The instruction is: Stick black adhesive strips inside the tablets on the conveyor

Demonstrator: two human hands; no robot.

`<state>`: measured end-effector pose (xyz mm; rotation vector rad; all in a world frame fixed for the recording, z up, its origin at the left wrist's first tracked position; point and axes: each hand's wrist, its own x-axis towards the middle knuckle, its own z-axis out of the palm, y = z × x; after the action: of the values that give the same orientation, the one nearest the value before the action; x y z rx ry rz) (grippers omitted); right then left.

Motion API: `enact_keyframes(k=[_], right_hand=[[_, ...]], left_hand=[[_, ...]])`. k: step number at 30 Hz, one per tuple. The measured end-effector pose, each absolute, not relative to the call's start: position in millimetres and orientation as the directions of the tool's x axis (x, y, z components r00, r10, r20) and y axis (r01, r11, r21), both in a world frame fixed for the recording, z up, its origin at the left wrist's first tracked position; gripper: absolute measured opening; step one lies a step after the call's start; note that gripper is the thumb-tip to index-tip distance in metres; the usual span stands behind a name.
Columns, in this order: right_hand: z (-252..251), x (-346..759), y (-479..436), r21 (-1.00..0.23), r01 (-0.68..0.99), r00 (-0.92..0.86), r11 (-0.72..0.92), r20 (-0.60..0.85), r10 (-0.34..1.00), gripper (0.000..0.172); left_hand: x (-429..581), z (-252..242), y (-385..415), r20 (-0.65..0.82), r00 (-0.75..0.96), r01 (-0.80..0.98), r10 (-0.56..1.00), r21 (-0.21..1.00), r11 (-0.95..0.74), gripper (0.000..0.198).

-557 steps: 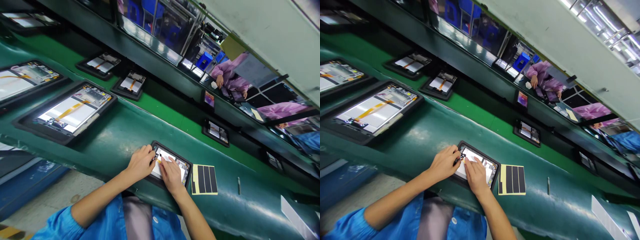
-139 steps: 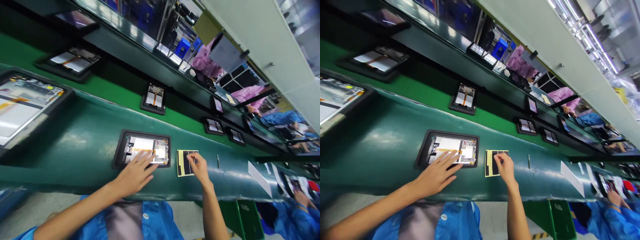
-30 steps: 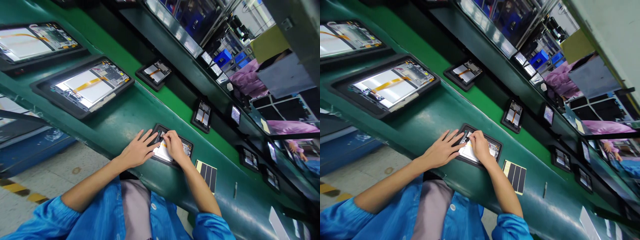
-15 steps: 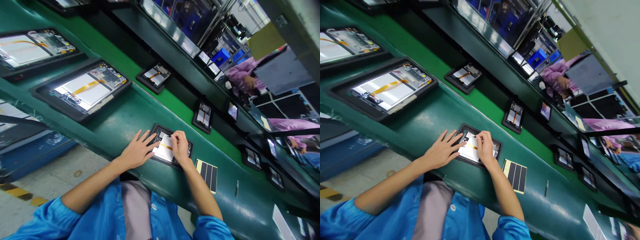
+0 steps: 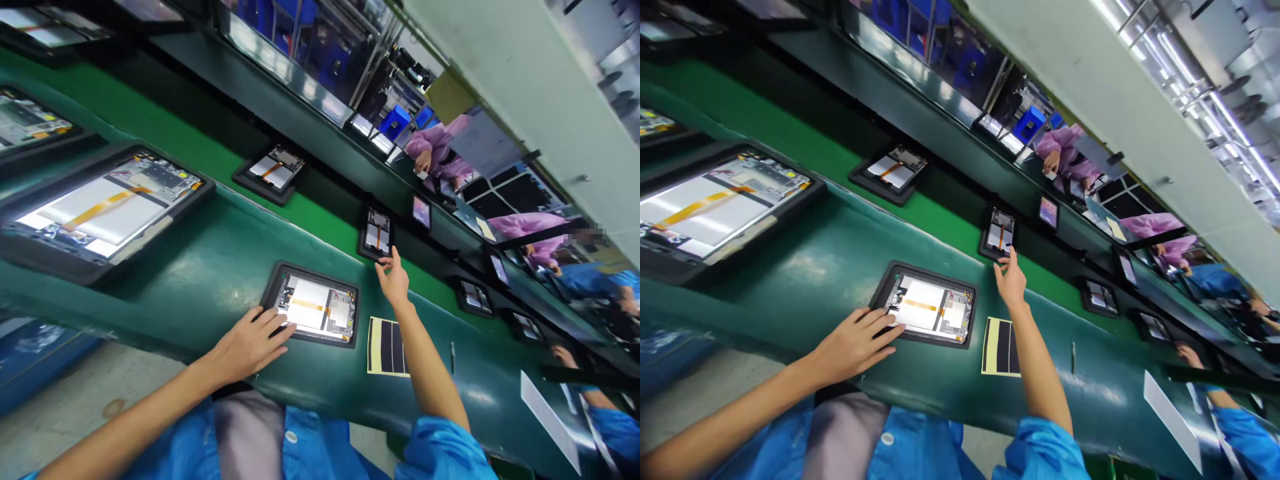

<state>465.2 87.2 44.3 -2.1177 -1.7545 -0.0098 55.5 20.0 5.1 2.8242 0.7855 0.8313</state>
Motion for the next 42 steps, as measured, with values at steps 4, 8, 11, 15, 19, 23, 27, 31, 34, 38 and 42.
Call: enact_keyframes(k=[4, 8, 11, 15, 19, 23, 27, 31, 34, 38, 42], right_hand=[[40.4, 496.6, 105.1, -0.187, 0.971, 0.197, -0.152, 0.249, 0.948, 0.079], [34.3, 506.4, 106.6, -0.151, 0.981, 0.156, -0.12, 0.254, 0.955, 0.076], [34.7, 510.1, 102.7, -0.149, 0.985, 0.121, -0.084, 0.263, 0.957, 0.076], [48.8, 514.4, 91.5, -0.154, 0.987, 0.085, -0.04, 0.296, 0.951, 0.079], [76.7, 521.5, 66.2, -0.187, 0.982, 0.051, 0.032, 0.42, 0.906, 0.086], [104.7, 525.5, 26.2, -0.24, 0.969, 0.073, 0.055, 0.492, 0.867, 0.09], [117.3, 513.3, -13.0, -0.274, 0.961, 0.113, 0.034, 0.503, 0.857, 0.087], [112.5, 486.5, -39.1, -0.25, 0.967, 0.098, 0.041, 0.517, 0.85, 0.086], [102.2, 459.6, -49.8, -0.233, 0.97, 0.067, 0.065, 0.517, 0.853, 0.086], [81.8, 409.5, -50.5, -0.279, 0.951, 0.025, 0.132, 0.496, 0.868, 0.083], [58.7, 347.7, -41.4, -0.343, 0.914, -0.005, 0.214, 0.52, 0.854, 0.084]], left_hand=[[62.4, 0.1, 20.7, 0.469, 0.747, 0.455, 0.471, 0.156, -0.877, 0.027], [62.0, -5.0, 22.8, 0.453, 0.754, 0.47, 0.476, 0.134, -0.872, 0.027], [63.4, -2.5, 28.4, 0.439, 0.749, 0.491, 0.495, 0.134, -0.861, 0.026], [73.3, 4.1, 49.1, 0.381, 0.751, 0.524, 0.539, 0.153, -0.838, 0.032], [88.2, 4.3, 80.7, 0.367, 0.75, 0.52, 0.551, 0.188, -0.833, 0.033], [109.4, 0.9, 120.7, 0.384, 0.726, 0.513, 0.57, 0.25, -0.821, 0.028], [147.6, 7.1, 172.3, 0.416, 0.632, 0.524, 0.654, 0.393, -0.756, 0.02], [191.5, 24.7, 209.0, 0.44, 0.436, 0.493, 0.785, 0.612, -0.618, 0.042], [207.0, 30.9, 202.3, 0.381, 0.377, 0.365, 0.844, 0.777, -0.513, 0.05], [195.8, 18.8, 150.4, 0.15, 0.426, 0.153, 0.892, 0.96, -0.234, 0.06], [173.4, 4.2, 92.4, -0.109, 0.495, -0.03, 0.862, 0.989, 0.142, 0.063]])
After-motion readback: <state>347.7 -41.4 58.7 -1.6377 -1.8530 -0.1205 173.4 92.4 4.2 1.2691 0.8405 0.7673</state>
